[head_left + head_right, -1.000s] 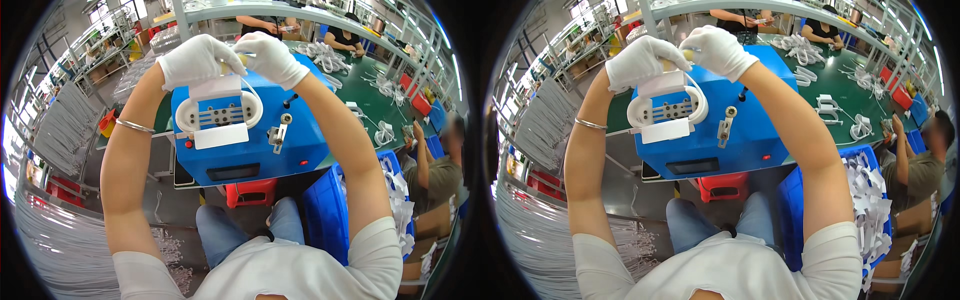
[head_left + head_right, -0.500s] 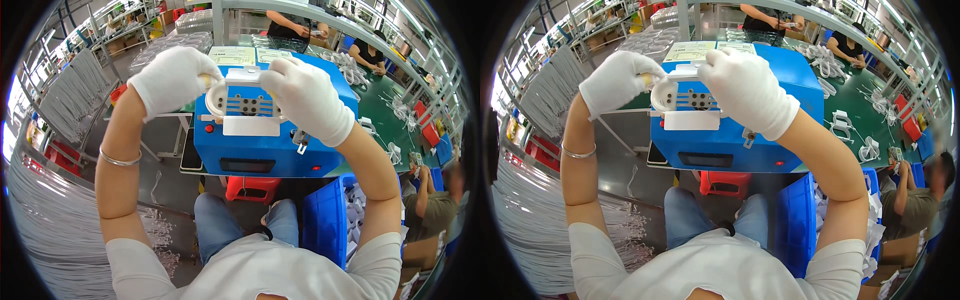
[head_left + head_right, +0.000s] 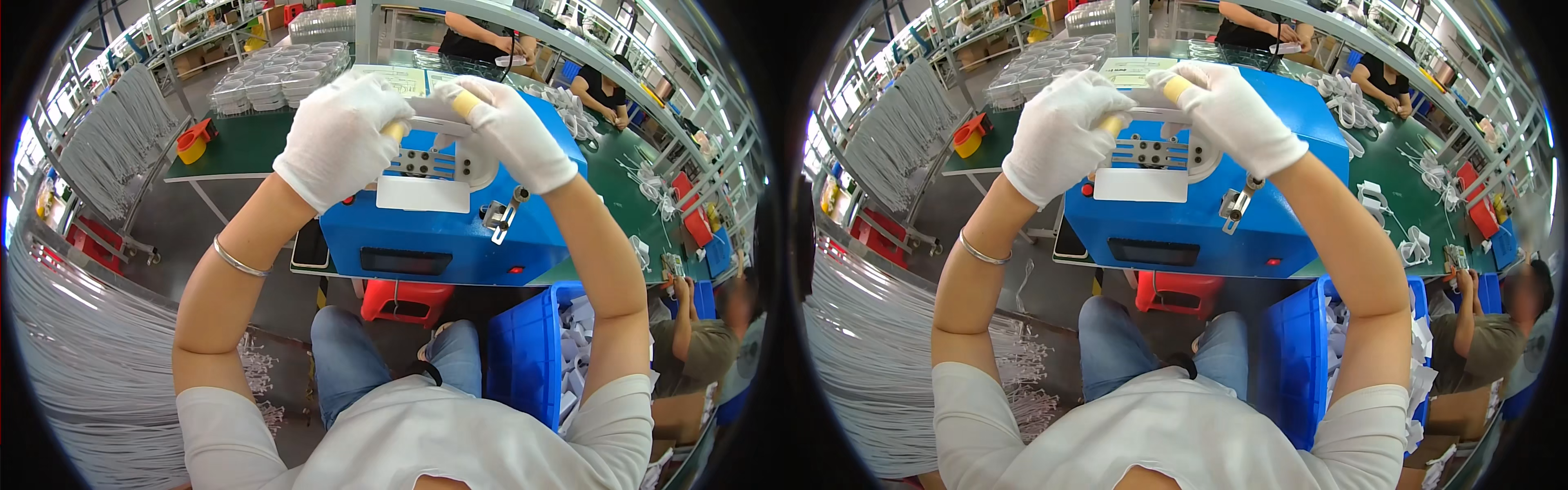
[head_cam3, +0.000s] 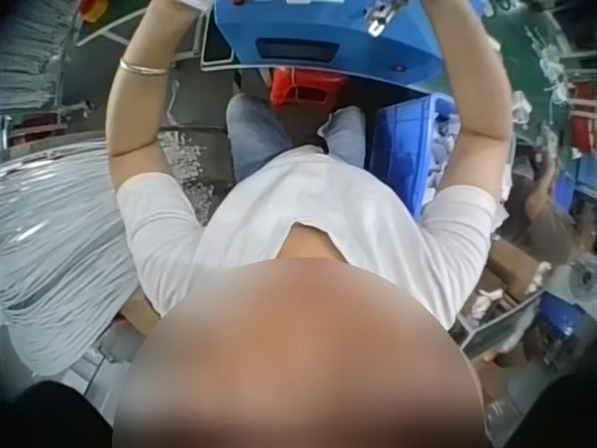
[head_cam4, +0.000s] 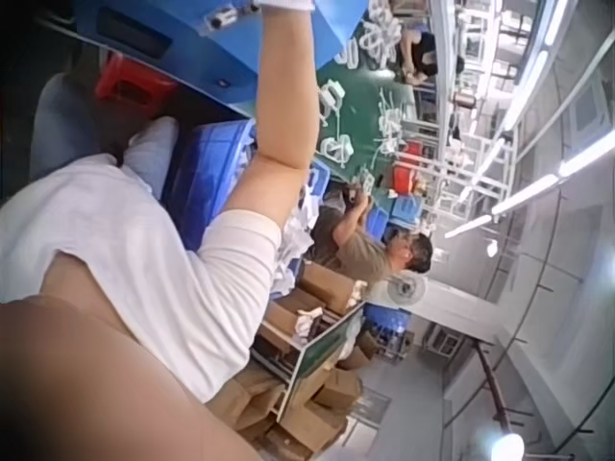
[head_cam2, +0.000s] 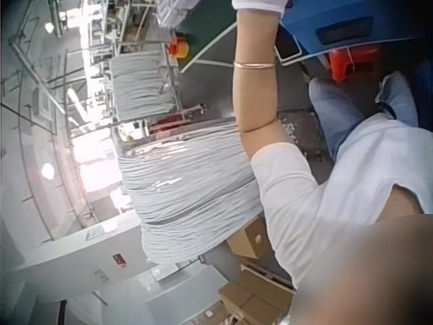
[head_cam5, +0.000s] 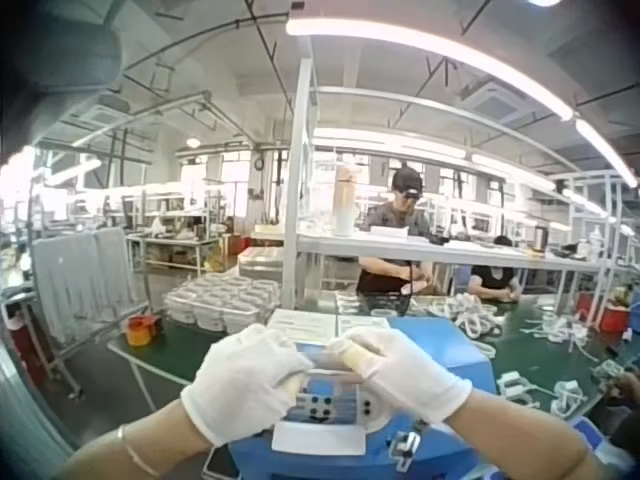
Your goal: Winding and bundling white cables using a machine and placing them in a collection bin.
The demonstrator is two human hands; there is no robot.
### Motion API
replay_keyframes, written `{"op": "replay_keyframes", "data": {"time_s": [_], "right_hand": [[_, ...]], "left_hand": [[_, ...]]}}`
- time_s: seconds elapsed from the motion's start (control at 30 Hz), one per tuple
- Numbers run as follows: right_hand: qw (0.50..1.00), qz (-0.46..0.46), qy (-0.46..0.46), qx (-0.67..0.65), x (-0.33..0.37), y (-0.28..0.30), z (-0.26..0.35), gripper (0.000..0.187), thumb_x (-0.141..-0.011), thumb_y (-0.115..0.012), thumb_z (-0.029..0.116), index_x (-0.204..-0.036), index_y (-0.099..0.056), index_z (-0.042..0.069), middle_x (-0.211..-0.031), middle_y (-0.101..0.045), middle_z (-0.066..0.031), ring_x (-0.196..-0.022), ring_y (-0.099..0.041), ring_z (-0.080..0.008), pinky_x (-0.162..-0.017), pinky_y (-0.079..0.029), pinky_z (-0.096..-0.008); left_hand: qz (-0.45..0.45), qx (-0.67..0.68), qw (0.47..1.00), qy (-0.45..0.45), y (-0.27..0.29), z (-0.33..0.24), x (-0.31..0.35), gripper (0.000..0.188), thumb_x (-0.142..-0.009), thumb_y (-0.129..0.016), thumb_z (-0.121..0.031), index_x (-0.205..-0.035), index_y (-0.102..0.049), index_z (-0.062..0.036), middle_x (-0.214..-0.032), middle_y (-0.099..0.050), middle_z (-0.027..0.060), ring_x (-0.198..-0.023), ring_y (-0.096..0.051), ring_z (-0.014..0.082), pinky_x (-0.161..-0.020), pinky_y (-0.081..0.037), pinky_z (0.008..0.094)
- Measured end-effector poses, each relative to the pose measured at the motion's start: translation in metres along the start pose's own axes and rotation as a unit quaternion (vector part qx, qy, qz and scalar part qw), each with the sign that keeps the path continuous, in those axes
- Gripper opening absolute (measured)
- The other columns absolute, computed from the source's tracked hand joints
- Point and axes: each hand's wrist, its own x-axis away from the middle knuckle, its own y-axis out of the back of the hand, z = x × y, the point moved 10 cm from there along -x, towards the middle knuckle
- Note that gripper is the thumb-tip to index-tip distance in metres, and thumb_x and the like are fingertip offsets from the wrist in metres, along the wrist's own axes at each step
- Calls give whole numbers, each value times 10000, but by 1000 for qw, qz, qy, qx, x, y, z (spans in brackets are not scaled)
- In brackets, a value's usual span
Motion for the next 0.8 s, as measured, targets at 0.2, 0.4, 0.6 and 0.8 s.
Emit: {"op": "replay_keyframes", "data": {"time_s": [0.2, 0.4, 0.6, 0.8], "right_hand": [[992, -45, 68, 95, 10, -6, 15, 134, -864, -544, 39, -954, -629, -15, -901, -587, -52, -769, -605, -112, -714, -485, -239], [926, -52, 239, 286, 21, -12, 55, 200, -786, -538, -103, -934, -646, -23, -876, -580, -46, -773, -580, -115, -701, -480, -228], [949, -64, 196, 239, 14, -9, 51, 182, -746, -570, -93, -898, -634, -17, -848, -570, -79, -737, -588, -168, -670, -464, -253], [772, -91, 338, 531, 38, -38, 74, 155, -741, -622, -12, -894, -607, 13, -810, -530, -94, -619, -542, -227, -567, -448, -268]], "left_hand": [[-69, -65, 995, -9, 13, -3, -8, 248, -743, -643, -117, -976, -584, -56, -818, -631, 113, -809, -612, 320, -739, -496, 414], [144, 87, 977, 130, -28, 22, -1, 241, -777, -636, -120, -980, -547, -25, -807, -646, 170, -798, -636, 341, -734, -503, 406], [117, 69, 984, 113, -24, 19, 0, 204, -790, -617, -106, -966, -542, -33, -802, -648, 170, -779, -643, 330, -703, -512, 396], [123, 91, 977, 146, -24, 24, 3, 180, -793, -620, -108, -945, -553, -38, -757, -643, 166, -752, -644, 325, -693, -510, 402]]}}
